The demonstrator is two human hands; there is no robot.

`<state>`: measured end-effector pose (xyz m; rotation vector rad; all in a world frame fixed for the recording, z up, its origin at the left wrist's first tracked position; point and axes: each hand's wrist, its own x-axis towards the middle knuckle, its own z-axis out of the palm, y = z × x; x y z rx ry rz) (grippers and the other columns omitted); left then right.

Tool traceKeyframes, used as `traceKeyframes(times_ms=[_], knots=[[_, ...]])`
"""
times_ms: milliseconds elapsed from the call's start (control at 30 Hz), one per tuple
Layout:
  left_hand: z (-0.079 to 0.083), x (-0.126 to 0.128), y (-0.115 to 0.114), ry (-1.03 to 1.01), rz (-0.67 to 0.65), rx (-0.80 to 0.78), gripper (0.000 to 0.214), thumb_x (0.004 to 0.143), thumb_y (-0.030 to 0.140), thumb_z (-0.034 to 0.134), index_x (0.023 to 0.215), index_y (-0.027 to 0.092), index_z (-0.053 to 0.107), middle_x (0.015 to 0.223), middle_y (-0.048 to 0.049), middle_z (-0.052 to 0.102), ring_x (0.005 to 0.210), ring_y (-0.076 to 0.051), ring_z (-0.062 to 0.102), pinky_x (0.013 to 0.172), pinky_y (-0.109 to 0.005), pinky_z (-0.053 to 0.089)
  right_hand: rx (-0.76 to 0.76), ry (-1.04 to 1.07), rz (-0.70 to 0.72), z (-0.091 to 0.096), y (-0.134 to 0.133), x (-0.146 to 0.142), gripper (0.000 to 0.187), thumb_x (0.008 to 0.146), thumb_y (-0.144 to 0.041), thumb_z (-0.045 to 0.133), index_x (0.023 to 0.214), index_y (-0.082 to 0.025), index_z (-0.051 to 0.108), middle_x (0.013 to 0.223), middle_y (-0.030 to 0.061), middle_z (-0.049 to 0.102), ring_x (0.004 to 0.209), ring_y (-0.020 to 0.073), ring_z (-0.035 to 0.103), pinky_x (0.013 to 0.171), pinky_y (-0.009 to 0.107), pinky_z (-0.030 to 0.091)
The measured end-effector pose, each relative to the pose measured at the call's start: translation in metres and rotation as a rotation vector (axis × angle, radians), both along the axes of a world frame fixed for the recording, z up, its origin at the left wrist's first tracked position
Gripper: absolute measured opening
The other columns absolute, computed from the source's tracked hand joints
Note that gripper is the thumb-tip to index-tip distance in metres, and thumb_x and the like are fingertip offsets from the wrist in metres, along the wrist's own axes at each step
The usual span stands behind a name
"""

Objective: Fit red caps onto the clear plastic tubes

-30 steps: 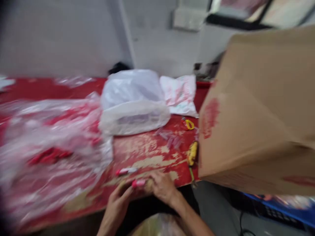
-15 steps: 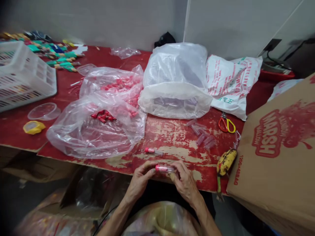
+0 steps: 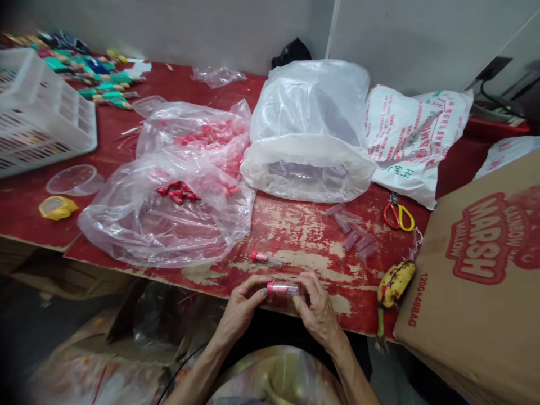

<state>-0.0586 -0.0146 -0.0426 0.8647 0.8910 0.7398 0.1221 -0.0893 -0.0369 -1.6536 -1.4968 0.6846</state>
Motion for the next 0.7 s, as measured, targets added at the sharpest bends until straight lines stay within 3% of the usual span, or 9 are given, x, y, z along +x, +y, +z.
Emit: traceKeyframes(times_ms=[233, 333, 400, 467, 700], knots=[[-0.0022, -0.0027, 0.0021, -0.002, 0.008, 0.006, 0.022, 0.069, 0.029, 0.074, 0.089, 0.018, 0.07, 0.084, -0.0021, 0.063, 0.072, -0.016, 0.057, 0.069, -0.026, 0.047, -0.035, 0.035, -0.007, -0.0011, 0.0008, 0.0016, 0.024, 0.084, -0.022, 0.048, 0.106, -0.021, 0.057, 0.111, 0.0082, 0.058, 0.099, 0.0187, 0.058, 0.08, 0.027, 0.048], [-0.0037, -0.0037, 0.0017, 0.003, -0.005, 0.006, 0.022, 0.071, 0.029, 0.073, 0.09, 0.019, 0.07, 0.081, -0.001, 0.062, 0.069, -0.015, 0.057, 0.069, -0.026, 0.047, -0.144, 0.057, 0.005, 0.001, 0.0017, 0.0002, 0.023, 0.086, -0.031, 0.045, 0.1, -0.019, 0.059, 0.085, 0.0043, 0.064, 0.072, 0.0158, 0.061, 0.062, 0.024, 0.047], [-0.0044, -0.0039, 0.0007, 0.012, -0.02, 0.027, 0.02, 0.072, 0.028, 0.072, 0.089, 0.019, 0.07, 0.082, -0.0011, 0.061, 0.069, -0.015, 0.056, 0.069, -0.026, 0.047, -0.197, 0.047, -0.024, 0.0016, 0.0024, -0.0013, 0.024, 0.088, -0.035, 0.043, 0.09, -0.018, 0.06, 0.066, 0.0004, 0.06, 0.055, 0.0135, 0.055, 0.05, 0.022, 0.042], [-0.0052, -0.004, -0.0006, 0.013, -0.027, 0.044, 0.019, 0.073, 0.028, 0.071, 0.089, 0.019, 0.07, 0.083, -0.0014, 0.06, 0.071, -0.015, 0.056, 0.069, -0.025, 0.046, -0.192, 0.025, -0.052, 0.0014, 0.0027, -0.0025, 0.026, 0.089, -0.037, 0.041, 0.083, -0.019, 0.059, 0.06, -0.0007, 0.058, 0.051, 0.013, 0.053, 0.048, 0.022, 0.039], [-0.0071, -0.0026, -0.0023, 0.006, -0.007, 0.016, 0.016, 0.073, 0.027, 0.072, 0.086, 0.018, 0.07, 0.078, -0.0002, 0.062, 0.067, -0.013, 0.057, 0.067, -0.023, 0.046, -0.137, 0.052, -0.056, -0.0005, 0.0008, -0.0026, 0.022, 0.089, -0.035, 0.046, 0.101, -0.021, 0.059, 0.091, 0.0042, 0.065, 0.079, 0.0168, 0.061, 0.066, 0.024, 0.047]])
